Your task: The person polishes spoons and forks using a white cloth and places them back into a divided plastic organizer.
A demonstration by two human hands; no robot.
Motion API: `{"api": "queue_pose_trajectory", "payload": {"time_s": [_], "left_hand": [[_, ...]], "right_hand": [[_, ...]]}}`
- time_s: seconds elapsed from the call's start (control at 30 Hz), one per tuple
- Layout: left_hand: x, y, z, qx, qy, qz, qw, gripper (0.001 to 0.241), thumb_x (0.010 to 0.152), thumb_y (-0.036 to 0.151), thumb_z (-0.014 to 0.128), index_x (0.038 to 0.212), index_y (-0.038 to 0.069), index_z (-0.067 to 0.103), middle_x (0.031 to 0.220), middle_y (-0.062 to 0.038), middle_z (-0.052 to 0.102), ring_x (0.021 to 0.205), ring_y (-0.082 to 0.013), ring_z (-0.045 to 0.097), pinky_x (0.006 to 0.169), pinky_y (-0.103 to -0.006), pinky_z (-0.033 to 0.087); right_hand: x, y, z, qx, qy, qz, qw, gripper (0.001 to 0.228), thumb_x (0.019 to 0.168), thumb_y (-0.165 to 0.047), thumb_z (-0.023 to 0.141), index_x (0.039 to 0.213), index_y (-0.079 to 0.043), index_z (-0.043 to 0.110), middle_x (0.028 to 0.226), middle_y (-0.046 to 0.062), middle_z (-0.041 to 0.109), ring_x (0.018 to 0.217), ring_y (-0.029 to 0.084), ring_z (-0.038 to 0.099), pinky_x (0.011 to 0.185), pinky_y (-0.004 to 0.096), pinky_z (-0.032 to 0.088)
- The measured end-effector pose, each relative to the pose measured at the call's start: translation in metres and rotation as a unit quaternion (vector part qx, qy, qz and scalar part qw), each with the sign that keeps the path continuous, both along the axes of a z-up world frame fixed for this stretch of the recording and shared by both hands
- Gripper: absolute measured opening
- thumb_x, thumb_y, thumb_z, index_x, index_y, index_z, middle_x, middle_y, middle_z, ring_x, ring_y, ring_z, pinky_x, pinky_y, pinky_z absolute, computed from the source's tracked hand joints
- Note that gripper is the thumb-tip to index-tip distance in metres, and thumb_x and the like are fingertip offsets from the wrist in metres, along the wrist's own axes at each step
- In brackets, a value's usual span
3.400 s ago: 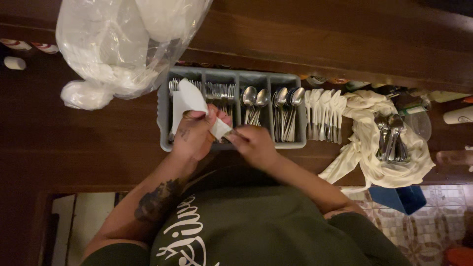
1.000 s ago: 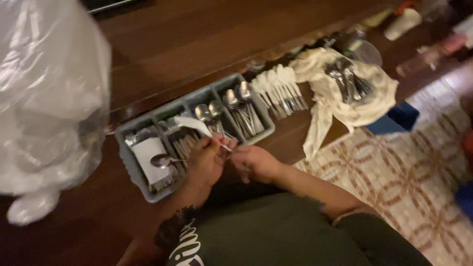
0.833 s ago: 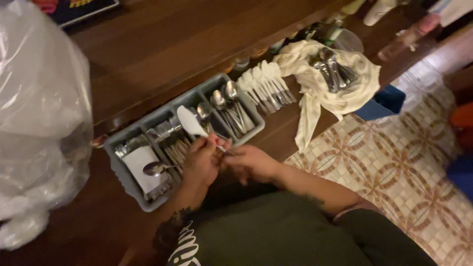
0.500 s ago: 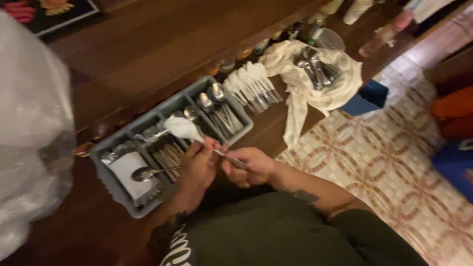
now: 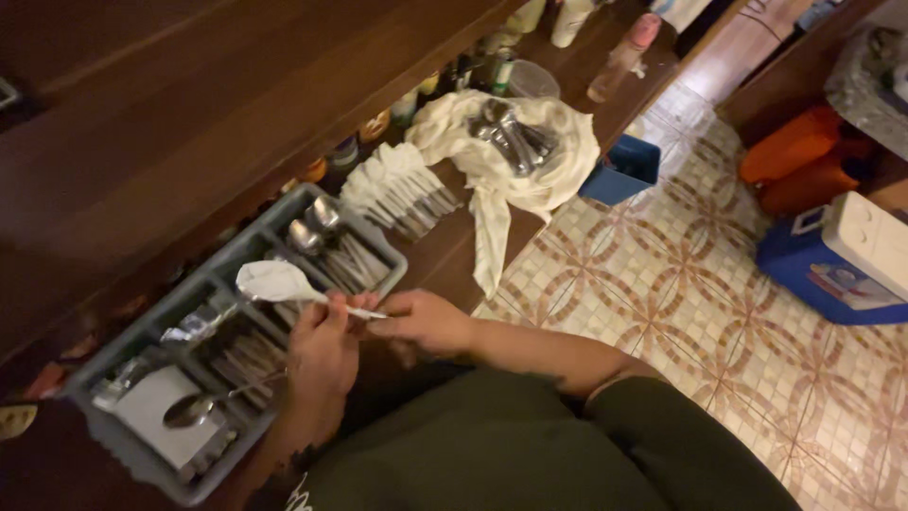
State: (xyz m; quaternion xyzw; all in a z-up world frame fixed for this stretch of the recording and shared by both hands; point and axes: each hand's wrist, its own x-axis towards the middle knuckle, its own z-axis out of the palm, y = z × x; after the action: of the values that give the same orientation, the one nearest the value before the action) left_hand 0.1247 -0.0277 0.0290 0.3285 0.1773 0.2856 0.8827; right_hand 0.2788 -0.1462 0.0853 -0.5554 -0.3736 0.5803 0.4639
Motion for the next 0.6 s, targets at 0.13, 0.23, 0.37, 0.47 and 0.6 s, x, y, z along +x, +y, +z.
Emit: {"api": "queue_pose_trajectory", "payload": {"time_s": [0.13, 0.23, 0.37, 0.47, 0.6], "left_hand": [[0.027, -0.005, 0.012, -0.007, 0.022, 0.028, 0.999, 0.029, 0.101, 0.022, 0.053, 0.105, -0.006, 0.058, 0.106, -0.015, 0.075, 0.101, -0.0233, 0.069, 0.097, -0.0314, 0.053], [0.044, -0.007, 0.013, 0.098, 0.117, 0.032, 0.988, 0.034, 0.107, 0.023, 0.050, 0.108, -0.008, 0.063, 0.107, -0.015, 0.072, 0.094, -0.0216, 0.065, 0.091, -0.0329, 0.052], [0.061, -0.008, 0.015, 0.009, -0.057, -0.045, 0.997, 0.022, 0.102, 0.015, 0.059, 0.112, -0.003, 0.052, 0.103, -0.020, 0.067, 0.087, -0.0289, 0.062, 0.092, -0.0437, 0.050], [0.080, -0.006, 0.034, 0.080, -0.178, -0.071, 0.978, 0.039, 0.088, 0.005, 0.063, 0.124, 0.003, 0.047, 0.105, -0.018, 0.065, 0.101, -0.0276, 0.064, 0.113, -0.0452, 0.049], [0.108, -0.003, 0.058, 0.177, -0.053, -0.016, 0.983, 0.039, 0.081, 0.002, 0.056, 0.119, 0.005, 0.047, 0.106, -0.017, 0.066, 0.103, -0.0255, 0.065, 0.103, -0.0397, 0.051]], "right_hand": [[0.024, -0.004, -0.002, -0.089, 0.213, -0.007, 0.973, 0.023, 0.095, -0.024, 0.066, 0.104, -0.003, 0.069, 0.065, 0.000, 0.055, 0.052, 0.014, 0.053, 0.051, 0.033, 0.046], [0.031, -0.013, -0.012, 0.106, -0.072, -0.069, 0.989, 0.027, 0.099, -0.027, 0.065, 0.102, 0.000, 0.068, 0.077, 0.002, 0.060, 0.067, 0.013, 0.055, 0.060, 0.033, 0.049], [0.069, -0.022, -0.028, -0.087, 0.468, 0.138, 0.869, 0.042, 0.103, -0.040, 0.049, 0.094, -0.001, 0.065, 0.058, -0.002, 0.045, 0.050, 0.011, 0.042, 0.051, 0.032, 0.042], [0.064, -0.016, -0.040, -0.043, 0.608, 0.284, 0.740, 0.039, 0.110, -0.039, 0.053, 0.089, -0.008, 0.063, 0.067, 0.000, 0.041, 0.060, 0.016, 0.039, 0.058, 0.032, 0.036], [0.068, -0.016, -0.018, -0.025, 0.310, 0.133, 0.941, 0.034, 0.108, -0.035, 0.060, 0.089, -0.007, 0.065, 0.067, 0.000, 0.051, 0.061, 0.015, 0.052, 0.057, 0.033, 0.043]]}}
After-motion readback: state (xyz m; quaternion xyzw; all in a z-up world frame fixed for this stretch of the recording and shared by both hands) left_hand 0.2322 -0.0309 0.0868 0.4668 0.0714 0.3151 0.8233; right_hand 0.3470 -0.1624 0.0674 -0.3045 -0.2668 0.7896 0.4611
